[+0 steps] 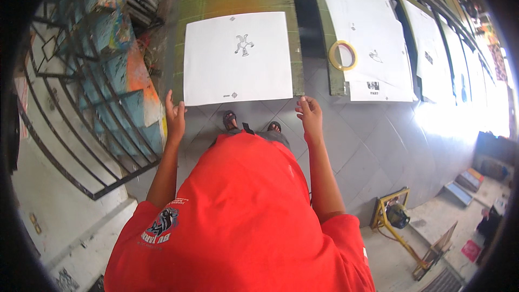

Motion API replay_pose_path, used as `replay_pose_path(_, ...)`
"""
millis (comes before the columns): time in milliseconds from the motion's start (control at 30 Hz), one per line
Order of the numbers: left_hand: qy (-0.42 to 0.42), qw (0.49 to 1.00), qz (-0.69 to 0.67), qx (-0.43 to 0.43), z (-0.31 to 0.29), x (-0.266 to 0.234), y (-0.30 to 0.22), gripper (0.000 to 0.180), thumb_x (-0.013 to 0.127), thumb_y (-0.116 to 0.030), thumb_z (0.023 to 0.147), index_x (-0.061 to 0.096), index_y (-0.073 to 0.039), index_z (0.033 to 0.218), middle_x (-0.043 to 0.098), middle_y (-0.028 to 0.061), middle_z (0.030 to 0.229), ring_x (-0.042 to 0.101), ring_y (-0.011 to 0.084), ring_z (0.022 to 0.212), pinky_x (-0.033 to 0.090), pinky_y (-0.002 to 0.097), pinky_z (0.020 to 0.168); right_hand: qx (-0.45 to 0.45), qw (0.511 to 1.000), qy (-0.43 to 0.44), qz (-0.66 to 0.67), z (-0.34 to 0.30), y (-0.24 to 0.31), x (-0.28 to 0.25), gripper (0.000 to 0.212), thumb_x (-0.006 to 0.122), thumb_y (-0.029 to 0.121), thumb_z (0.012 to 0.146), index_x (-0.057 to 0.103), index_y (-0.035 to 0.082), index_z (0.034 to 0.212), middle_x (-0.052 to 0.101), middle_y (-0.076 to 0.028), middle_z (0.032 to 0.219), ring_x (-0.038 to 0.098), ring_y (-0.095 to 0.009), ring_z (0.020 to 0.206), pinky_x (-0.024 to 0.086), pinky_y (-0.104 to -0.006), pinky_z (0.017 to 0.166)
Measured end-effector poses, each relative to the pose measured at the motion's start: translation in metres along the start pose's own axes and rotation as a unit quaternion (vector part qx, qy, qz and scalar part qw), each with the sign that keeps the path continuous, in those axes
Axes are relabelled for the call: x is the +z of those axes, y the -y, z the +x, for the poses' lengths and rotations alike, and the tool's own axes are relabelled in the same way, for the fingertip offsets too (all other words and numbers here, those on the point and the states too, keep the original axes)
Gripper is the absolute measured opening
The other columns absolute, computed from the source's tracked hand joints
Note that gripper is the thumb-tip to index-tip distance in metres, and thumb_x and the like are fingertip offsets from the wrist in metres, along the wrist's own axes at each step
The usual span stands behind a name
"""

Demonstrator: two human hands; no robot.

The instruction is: The person organizes and aligns various printed artwork sheets on a production table, using masking tape to secure some of the papers.

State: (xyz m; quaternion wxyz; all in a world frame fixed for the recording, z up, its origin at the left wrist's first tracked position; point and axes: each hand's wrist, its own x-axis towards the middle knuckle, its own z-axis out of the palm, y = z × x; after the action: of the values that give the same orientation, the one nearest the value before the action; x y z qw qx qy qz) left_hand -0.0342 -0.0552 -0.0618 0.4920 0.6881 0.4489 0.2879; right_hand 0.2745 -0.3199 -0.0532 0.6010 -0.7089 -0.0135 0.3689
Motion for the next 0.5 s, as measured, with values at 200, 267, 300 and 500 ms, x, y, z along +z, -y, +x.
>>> replay_pose_path(200,-0.046,0.988,0.016,-0.147,-0.054,-0.007,0.082,0.057,0.041,-0.041,0.102,0.034,-0.002,0.143,0.054,0.0119,0.121,0.062,0.0212,0.094,0.05,0.0314,0.07,0.079,0.994,0.044,0.055,0.015,-0.048,-0.003,0.054,0.042,0.054,0.098,0.056,0.008,0.122,0.061,-0.003,0.1,0.056,-0.012,0.083,0.044,-0.0263,0.073)
replay_pose_path(267,-0.006,0.962,-0.012,-0.272,-0.092,-0.028,0.128,0.055,0.039,-0.045,0.101,0.047,0.001,0.13,0.057,0.0144,0.113,0.061,0.0221,0.094,0.05,0.0326,0.069,0.118,0.992,0.031,0.035,0.015,-0.071,-0.005,0.054,0.043,0.054,0.098,0.056,0.007,0.122,0.061,-0.003,0.099,0.056,-0.013,0.082,0.043,-0.0262,0.072)
replay_pose_path(300,0.038,0.948,0.027,-0.314,-0.111,-0.043,0.147,0.054,0.039,-0.045,0.101,0.051,0.002,0.123,0.059,0.0164,0.111,0.062,0.0236,0.091,0.05,0.0349,0.071,0.138,0.99,0.023,0.023,0.014,-0.083,-0.007,0.051,0.045,0.051,0.098,0.056,0.007,0.122,0.062,-0.002,0.097,0.056,-0.013,0.08,0.044,-0.0263,0.07)
replay_pose_path(500,0.135,0.927,0.232,-0.261,-0.249,-0.136,0.301,0.048,0.046,-0.04,0.098,0.06,0.005,0.109,0.061,0.0235,0.11,0.063,0.034,0.084,0.049,0.0409,0.079,0.016,0.899,0.248,-0.36,-0.031,-0.1,0.042,0.035,0.054,0.03,0.095,0.062,0.002,0.114,0.066,-0.007,0.096,0.062,-0.017,0.081,0.049,-0.0307,0.072)
